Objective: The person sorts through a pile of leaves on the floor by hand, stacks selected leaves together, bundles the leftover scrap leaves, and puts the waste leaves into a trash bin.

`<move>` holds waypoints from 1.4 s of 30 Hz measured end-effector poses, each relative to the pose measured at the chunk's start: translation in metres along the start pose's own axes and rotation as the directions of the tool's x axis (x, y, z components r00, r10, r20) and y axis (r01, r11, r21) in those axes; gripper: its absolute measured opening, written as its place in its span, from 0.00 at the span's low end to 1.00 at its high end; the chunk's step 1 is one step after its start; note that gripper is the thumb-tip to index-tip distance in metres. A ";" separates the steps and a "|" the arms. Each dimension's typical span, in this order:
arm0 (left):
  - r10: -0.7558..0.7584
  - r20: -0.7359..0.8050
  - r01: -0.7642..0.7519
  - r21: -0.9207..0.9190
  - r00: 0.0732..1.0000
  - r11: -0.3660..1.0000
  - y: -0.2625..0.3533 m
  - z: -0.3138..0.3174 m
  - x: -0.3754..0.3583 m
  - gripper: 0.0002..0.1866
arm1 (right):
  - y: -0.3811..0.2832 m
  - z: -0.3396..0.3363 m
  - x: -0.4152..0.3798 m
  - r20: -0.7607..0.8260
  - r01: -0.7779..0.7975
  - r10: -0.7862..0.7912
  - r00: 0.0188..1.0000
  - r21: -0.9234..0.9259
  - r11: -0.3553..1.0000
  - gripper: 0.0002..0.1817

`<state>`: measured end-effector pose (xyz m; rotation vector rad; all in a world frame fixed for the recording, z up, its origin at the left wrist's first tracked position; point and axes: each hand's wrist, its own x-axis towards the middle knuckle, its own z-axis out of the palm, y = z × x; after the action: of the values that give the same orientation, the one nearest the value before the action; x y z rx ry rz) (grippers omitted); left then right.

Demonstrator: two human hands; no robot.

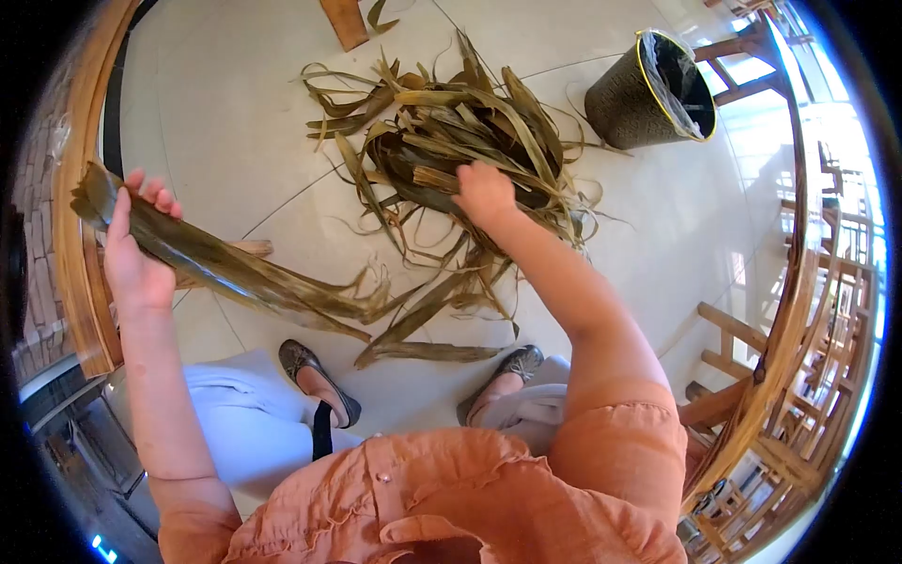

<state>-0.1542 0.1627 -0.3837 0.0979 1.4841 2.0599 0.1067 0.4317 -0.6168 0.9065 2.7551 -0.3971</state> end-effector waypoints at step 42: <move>-0.146 0.089 0.116 0.281 0.985 0.953 -0.038 0.046 -0.022 0.08 | -0.153 -0.161 -0.025 0.024 0.090 -0.425 0.905 0.965 0.247 0.13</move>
<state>-0.1026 0.1981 -0.3942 0.2121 1.6535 1.7071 0.0152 0.3505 -0.4300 0.3993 2.1308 -2.2423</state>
